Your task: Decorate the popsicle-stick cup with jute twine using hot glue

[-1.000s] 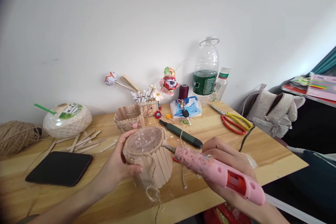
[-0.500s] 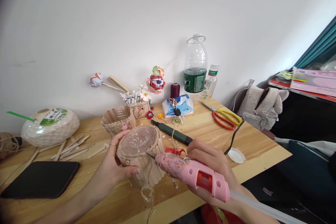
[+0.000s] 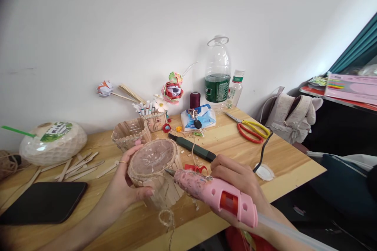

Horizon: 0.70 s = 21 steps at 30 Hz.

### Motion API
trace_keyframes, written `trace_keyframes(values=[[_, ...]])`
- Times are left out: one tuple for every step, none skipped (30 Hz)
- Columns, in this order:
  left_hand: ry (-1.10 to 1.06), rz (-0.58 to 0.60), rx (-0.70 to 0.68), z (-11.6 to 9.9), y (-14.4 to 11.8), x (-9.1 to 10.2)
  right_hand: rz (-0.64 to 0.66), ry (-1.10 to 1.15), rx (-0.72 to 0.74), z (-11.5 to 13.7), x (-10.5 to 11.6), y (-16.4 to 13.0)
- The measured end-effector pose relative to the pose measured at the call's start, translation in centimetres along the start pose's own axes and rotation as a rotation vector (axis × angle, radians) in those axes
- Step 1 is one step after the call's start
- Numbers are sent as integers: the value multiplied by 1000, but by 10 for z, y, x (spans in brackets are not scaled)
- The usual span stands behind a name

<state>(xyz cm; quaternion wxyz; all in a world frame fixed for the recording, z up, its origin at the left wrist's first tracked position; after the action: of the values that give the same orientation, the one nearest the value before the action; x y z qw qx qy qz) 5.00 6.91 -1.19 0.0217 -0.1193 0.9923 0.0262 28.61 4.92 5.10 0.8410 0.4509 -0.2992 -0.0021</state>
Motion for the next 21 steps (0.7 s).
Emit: trace_keyframes(values=[[-4,8,5,0,0,0,-2,5,-1,0,0,0],[-6,12,5,0,0,0,-4,9,1,0,0,0],[-7,11,-1,0,0,1,-4,11,2,0,0,0],[-3,7,-10,0,0,2,-3,8,2,0,0,-1],[1,3,-18,-1,0,2,0,3,-2,-1,0,-1],[5,1,-23,-1,0,3,2,-4,-7,-1,0,0],[8,-1,-24,-1,0,4,4,-11,-13,-2,0,0],[10,-2,-21,-1,0,4,4,-17,-17,-2,0,0],[10,-1,-17,-1,-1,5,5,-20,-18,-2,1,0],[10,-1,-14,-1,-1,5,3,-22,-15,-3,1,0],[10,-1,-14,-2,-1,6,-1,-21,-9,-2,1,1],[12,1,-15,-2,-1,6,-4,-19,0,-2,1,1],[16,5,-16,-2,-1,6,-8,-16,8,-2,2,1],[19,8,-18,-2,-1,7,-11,-13,12,-2,2,1],[21,7,-24,-2,-1,8,-13,-13,10,-2,2,1],[21,4,-32,-3,-1,8,-12,-16,1,-3,2,2],[21,3,-37,-3,-1,9,-11,-19,-10,-4,2,2],[20,4,-38,-2,-1,10,-11,-24,-21,-5,2,2],[17,7,-37,-2,-1,10,-12,-28,-29,-5,2,2],[13,14,-33,-2,-2,10,-11,-32,-32,-6,2,2],[10,21,-28,-2,-2,9,-12,-38,-29,-6,2,2]])
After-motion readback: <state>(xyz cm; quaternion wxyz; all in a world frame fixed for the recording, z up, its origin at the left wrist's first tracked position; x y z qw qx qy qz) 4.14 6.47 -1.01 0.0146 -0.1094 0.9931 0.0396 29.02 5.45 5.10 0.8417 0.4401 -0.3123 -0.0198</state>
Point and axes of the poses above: each hand's wrist, its own y-axis towards the middle knuckle, its own x-axis out of the back of the hand, z = x × y, the point moved 6 cm from there along y, towards the middle knuckle, and after that the axes turned 15 degrees about -z, right-handed, at the moved point
